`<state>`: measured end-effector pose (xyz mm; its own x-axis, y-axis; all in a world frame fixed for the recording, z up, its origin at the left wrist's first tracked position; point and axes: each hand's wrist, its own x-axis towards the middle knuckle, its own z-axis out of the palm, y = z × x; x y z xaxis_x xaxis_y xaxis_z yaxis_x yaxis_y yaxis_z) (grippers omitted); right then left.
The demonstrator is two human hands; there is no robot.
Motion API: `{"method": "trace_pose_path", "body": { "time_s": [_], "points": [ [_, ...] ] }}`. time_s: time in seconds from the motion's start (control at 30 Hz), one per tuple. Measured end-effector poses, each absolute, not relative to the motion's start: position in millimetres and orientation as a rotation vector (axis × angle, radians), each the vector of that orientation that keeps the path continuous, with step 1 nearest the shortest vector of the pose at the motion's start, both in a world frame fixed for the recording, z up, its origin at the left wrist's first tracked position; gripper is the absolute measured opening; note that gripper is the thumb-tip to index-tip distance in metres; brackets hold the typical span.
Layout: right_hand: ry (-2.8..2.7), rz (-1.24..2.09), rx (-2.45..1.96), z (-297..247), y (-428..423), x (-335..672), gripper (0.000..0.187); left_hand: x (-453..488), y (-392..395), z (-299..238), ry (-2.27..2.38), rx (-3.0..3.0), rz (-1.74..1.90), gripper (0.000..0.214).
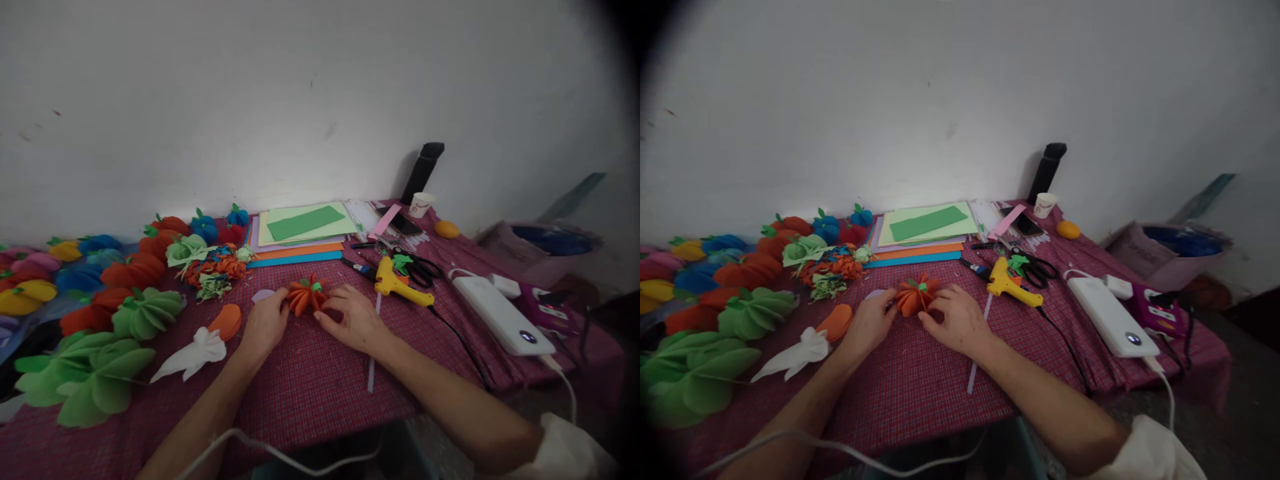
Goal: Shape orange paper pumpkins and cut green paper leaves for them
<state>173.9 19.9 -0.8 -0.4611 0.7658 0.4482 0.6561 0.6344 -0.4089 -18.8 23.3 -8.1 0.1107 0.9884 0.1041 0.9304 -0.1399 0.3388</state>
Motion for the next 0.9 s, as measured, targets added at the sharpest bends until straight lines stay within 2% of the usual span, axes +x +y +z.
{"method": "trace_pose_path", "body": {
  "time_s": [0.13,0.27,0.4,0.47,0.63,0.9],
  "points": [
    [-2.118,0.391,-1.258,1,18,175,0.028,-20,24,-9,1.913,2.198,0.450,0.016],
    [-1.903,0.550,-1.359,-8,26,177,0.019,-22,24,-9,1.908,2.235,0.436,0.014],
    [-1.895,0.592,-1.378,-18,37,180,0.038,-22,24,-9,1.893,2.244,0.416,0.014],
    [-1.927,0.575,-1.387,-22,40,181,0.041,-22,24,-9,1.868,2.235,0.418,0.016],
    [-1.918,0.615,-1.307,-24,43,181,0.030,-22,25,-10,1.881,2.228,0.404,0.018],
    [-1.928,0.456,-1.237,-20,41,183,0.010,-21,24,-8,1.942,2.241,0.366,0.014]
  ]
}}
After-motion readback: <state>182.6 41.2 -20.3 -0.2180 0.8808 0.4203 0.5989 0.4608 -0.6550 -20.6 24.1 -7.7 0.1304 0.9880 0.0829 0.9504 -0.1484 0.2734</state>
